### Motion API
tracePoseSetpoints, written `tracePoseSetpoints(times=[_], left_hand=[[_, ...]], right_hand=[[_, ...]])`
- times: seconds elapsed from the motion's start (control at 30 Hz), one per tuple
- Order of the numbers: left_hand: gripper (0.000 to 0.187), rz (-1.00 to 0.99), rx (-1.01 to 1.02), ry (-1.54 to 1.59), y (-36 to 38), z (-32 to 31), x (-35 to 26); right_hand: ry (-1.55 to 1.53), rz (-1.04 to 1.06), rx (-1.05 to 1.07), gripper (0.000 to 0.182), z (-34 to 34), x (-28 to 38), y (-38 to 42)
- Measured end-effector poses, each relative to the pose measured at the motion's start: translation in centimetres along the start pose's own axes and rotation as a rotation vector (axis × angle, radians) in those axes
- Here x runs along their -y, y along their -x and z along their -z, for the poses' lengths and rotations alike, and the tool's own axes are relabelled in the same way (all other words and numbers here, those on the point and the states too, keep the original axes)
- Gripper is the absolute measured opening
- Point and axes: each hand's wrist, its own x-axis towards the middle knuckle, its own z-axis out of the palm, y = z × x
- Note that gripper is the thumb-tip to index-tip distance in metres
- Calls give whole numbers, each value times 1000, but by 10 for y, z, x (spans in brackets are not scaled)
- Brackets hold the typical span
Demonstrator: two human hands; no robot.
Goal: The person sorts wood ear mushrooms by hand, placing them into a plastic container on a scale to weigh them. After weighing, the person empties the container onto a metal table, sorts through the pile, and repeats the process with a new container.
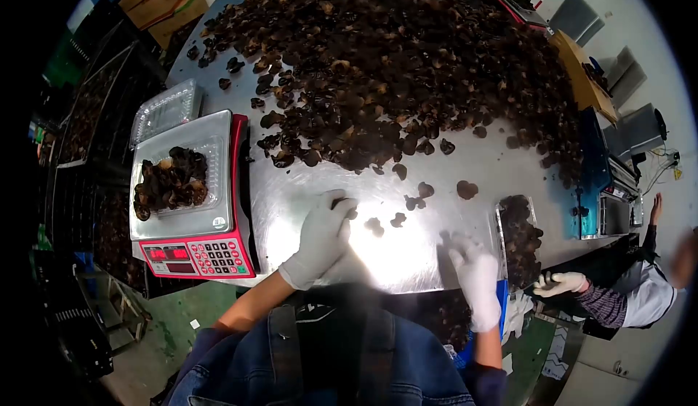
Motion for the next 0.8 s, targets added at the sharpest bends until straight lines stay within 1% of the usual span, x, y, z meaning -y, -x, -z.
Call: tracePoseSetpoints(times=[0.03, 0.07, 0.13, 0.2, 0.23, 0.27, 0.3, 0.33, 0.37, 0.4, 0.43, 0.47, 0.5, 0.53, 0.57, 0.6, 0.67, 0.7, 0.73, 0.77, 0.8], left_hand=[[43, -104, -44, -97, 0, -12, 6], [43, -103, -47, -101, -2, -15, 3], [45, -114, 31, -163, -4, -19, -1], [46, -139, 68, -159, -3, -20, -9], [48, -164, 101, -143, -3, -22, -13], [48, -165, 99, -146, -1, -26, -16], [42, -166, 126, -116, 1, -32, -19], [37, -163, 152, -85, 3, -37, -22], [22, -185, 64, -93, 3, -46, -20], [22, -181, 53, -99, 0, -51, -16], [16, -221, 102, -109, 0, -55, -12], [11, -257, 152, -122, 1, -58, -8], [11, -244, 143, -136, 1, -61, -3], [13, -301, 117, -165, -1, -65, 1], [16, -352, 85, -206, -8, -59, 0], [15, -293, 102, -128, -8, -49, 0], [15, -271, -6, -108, -11, -17, -7], [15, -244, -34, -154, -12, 9, -5], [14, -217, -109, -127, -12, 35, -6], [14, -196, -181, -89, -11, 58, -5], [14, -117, -229, -85, -9, 84, 3]], right_hand=[[-88, 22, -68, 43, -8, 10, -19], [-178, 45, -132, 49, -16, 23, -38], [-164, 132, -135, 60, -32, 46, -64], [-152, 291, -100, 56, -59, 38, -79], [-57, 308, -56, 49, -63, 33, -81], [-123, 245, -52, 35, -61, 33, -79], [-187, 188, -71, 30, -64, 26, -76], [-249, 132, -86, 24, -70, 17, -75], [-249, 144, -83, 24, -75, 12, -78], [-367, 117, -133, 20, -80, 9, -83], [-486, 85, -179, 15, -83, 8, -85], [-405, 115, -189, 17, -71, 23, -93], [-438, 106, -164, 22, -62, 44, -101], [-474, 106, -136, 26, -59, 61, -109], [-304, 152, -108, 33, -64, 63, -122], [-171, 280, -193, 33, -70, 70, -130], [69, 305, -132, 29, -86, 71, -145], [126, 265, -111, 29, -93, 76, -147], [192, 217, -92, 30, -98, 77, -147], [170, 232, -115, 30, -103, 71, -147], [151, 239, -137, 29, -108, 63, -146]])
